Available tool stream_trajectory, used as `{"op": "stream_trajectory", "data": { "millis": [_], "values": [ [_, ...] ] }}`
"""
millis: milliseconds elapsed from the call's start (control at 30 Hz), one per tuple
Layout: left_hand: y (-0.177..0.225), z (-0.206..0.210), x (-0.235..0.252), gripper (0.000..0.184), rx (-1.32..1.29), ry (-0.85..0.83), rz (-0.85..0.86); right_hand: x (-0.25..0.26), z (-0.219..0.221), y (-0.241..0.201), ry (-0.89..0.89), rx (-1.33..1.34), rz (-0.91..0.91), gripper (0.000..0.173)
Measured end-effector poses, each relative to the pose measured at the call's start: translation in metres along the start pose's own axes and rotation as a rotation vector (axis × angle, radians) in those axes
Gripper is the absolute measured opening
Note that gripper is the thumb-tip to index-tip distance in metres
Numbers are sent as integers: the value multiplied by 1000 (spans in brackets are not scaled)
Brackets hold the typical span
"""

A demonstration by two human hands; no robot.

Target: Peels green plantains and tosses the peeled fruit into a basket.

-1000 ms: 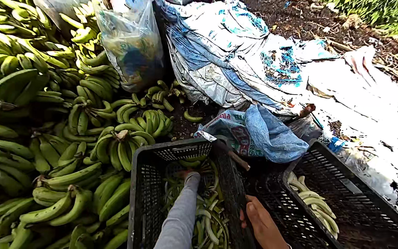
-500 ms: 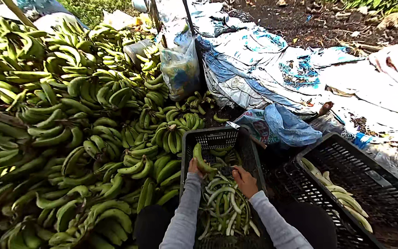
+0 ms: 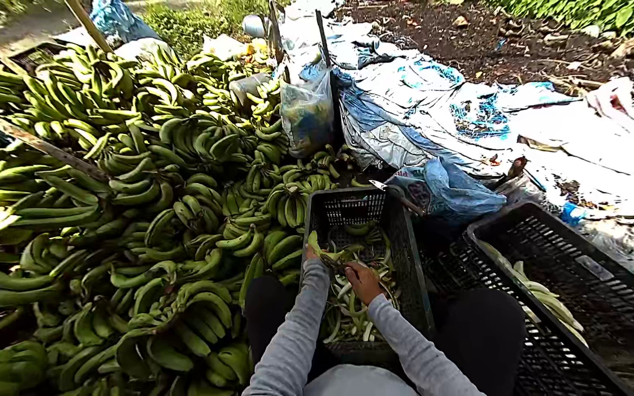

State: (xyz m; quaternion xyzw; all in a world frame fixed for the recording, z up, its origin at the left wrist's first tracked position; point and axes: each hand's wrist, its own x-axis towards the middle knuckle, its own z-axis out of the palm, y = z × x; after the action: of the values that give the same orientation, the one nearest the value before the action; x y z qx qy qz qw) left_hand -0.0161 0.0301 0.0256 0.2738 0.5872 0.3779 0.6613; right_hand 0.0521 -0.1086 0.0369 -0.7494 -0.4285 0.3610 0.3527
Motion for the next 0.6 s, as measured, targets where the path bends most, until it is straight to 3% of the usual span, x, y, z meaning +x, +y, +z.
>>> {"op": "stream_trajectory", "data": {
  "millis": [100,233,333,433,533,600],
  "values": [
    [6,-3,-16,54,149,36,-14,1,11,14,36,103,-31,46],
    [6,-8,-33,54,225,-10,-66,8,18,73,-12,170,262,46],
    [23,-4,-37,51,359,-210,15,-11,-16,37,15,152,227,46],
    [27,-2,-41,42,526,-353,411,-29,-42,-4,61,280,210,45],
    [19,1,-33,49,562,-476,943,-30,-55,-27,48,695,478,51],
    [17,4,-23,53,550,-572,1267,-27,-59,-40,-5,734,549,53]
  ]
}}
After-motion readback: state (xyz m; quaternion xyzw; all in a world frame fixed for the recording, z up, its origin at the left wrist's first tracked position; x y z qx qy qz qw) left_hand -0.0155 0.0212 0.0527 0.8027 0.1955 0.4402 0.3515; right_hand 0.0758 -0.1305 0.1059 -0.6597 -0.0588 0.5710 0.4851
